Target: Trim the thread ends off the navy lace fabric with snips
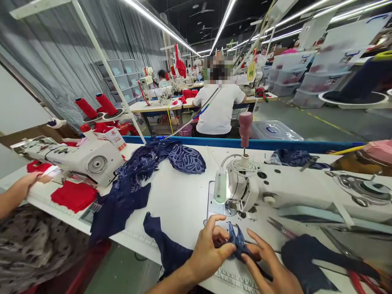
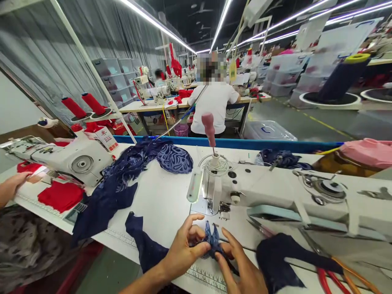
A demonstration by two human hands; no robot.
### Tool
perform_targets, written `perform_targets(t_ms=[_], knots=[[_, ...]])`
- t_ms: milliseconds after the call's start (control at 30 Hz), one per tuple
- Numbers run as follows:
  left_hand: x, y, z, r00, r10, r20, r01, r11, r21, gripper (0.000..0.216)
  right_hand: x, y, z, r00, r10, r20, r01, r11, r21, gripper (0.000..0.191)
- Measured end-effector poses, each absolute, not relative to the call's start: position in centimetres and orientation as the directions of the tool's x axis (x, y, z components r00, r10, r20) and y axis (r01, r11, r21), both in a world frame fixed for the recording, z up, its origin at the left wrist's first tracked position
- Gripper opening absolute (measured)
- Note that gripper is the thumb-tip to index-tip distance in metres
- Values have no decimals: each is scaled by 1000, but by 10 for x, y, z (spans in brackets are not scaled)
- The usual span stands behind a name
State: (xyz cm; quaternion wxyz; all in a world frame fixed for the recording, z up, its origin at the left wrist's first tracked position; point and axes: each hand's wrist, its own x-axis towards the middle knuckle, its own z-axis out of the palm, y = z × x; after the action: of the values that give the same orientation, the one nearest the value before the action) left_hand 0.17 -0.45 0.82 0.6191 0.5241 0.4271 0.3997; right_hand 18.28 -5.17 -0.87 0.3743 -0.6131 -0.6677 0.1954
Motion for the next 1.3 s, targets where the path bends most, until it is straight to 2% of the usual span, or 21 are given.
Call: perform_targets(t_ms=[100,233,400,567,833,1067,1167,1300], knots=[[0,-7,12,367,923,-117,-25,136,990,56,180,-51,-3,57,982,181,621,107,-777,50],[0,-9,15,402,910,-103,14,106,994,58,175,-47,2,124,987,98,470,29,-882,48],[2,-8,15,393,912,-114,127,70,990,10,170,-47,5,144,989,35,380,-23,-925,49],[0,-7,17,393,917,-65,228,-28,973,11,166,-46,15,143,990,-1,308,-45,-950,47],[-1,-14,24,427,904,-30,282,-102,954,9,161,-46,34,160,986,-38,259,-79,-963,43],[-1,-12,21,447,894,-16,272,-120,955,14,174,-40,21,54,998,-43,295,-57,-954,44],[-1,-8,19,452,891,-37,286,-106,952,17,176,-38,14,-19,999,-33,244,-27,-969,45],[-3,-3,21,507,861,-24,284,-141,948,20,176,-40,13,2,998,-69,186,-68,-980,47]])
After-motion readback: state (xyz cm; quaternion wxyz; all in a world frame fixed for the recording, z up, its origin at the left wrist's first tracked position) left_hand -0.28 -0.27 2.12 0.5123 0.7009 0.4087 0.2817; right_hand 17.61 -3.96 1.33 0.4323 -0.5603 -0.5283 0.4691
